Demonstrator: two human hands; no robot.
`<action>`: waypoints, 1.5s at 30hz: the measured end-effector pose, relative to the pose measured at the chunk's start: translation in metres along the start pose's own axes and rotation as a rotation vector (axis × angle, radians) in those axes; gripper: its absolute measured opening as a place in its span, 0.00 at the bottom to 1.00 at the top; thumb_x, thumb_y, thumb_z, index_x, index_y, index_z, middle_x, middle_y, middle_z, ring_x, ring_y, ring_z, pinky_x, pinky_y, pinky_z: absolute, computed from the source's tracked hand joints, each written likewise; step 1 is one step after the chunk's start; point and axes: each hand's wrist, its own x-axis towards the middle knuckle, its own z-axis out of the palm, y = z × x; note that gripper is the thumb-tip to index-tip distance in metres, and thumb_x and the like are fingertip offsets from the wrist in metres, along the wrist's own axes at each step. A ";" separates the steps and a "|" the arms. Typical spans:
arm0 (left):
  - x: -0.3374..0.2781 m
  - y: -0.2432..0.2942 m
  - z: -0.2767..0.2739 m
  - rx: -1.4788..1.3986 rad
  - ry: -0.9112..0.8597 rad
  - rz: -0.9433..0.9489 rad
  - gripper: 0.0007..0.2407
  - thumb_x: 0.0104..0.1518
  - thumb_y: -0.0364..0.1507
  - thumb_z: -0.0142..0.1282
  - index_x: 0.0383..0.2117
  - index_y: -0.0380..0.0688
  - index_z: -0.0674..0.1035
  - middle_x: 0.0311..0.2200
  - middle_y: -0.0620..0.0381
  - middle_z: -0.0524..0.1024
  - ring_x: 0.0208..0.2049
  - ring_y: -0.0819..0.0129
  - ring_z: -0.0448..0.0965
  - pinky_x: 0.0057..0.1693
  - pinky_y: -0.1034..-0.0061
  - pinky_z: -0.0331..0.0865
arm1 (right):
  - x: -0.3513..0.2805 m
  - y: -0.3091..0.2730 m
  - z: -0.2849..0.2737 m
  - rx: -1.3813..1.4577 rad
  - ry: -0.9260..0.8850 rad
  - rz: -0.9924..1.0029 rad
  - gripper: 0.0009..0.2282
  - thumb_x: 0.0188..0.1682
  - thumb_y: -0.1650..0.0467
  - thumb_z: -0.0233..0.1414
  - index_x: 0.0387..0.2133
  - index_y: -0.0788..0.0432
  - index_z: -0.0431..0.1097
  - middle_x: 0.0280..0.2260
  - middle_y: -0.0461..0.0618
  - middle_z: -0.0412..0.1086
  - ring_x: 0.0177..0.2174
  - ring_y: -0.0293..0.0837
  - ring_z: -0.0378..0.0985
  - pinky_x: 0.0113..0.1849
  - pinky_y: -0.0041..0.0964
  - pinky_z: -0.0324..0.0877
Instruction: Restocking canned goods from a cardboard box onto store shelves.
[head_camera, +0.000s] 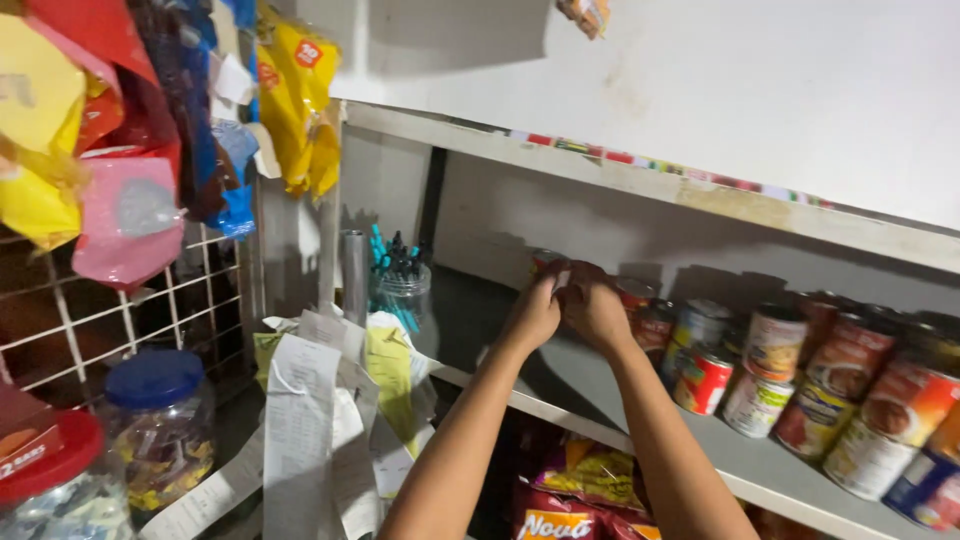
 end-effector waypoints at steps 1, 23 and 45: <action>0.007 -0.016 -0.002 0.007 0.022 0.000 0.18 0.62 0.22 0.44 0.59 0.41 0.72 0.56 0.41 0.76 0.57 0.46 0.76 0.59 0.63 0.71 | 0.016 0.027 0.022 0.009 -0.008 -0.020 0.12 0.49 0.75 0.54 0.47 0.63 0.71 0.47 0.66 0.74 0.45 0.62 0.78 0.46 0.48 0.73; 0.001 -0.031 -0.011 0.331 -0.058 -0.302 0.29 0.52 0.14 0.51 0.64 0.43 0.62 0.65 0.41 0.61 0.64 0.43 0.63 0.64 0.58 0.63 | 0.005 0.015 0.045 -0.302 -0.093 -0.091 0.31 0.41 0.61 0.63 0.53 0.68 0.62 0.52 0.76 0.62 0.51 0.73 0.65 0.50 0.57 0.68; -0.277 0.294 0.245 -1.132 -0.722 -0.111 0.31 0.56 0.41 0.71 0.58 0.38 0.66 0.59 0.51 0.69 0.61 0.70 0.69 0.71 0.73 0.63 | -0.380 -0.078 -0.456 0.734 0.558 0.431 0.32 0.45 0.74 0.66 0.59 0.56 0.52 0.53 0.57 0.65 0.51 0.45 0.69 0.57 0.38 0.69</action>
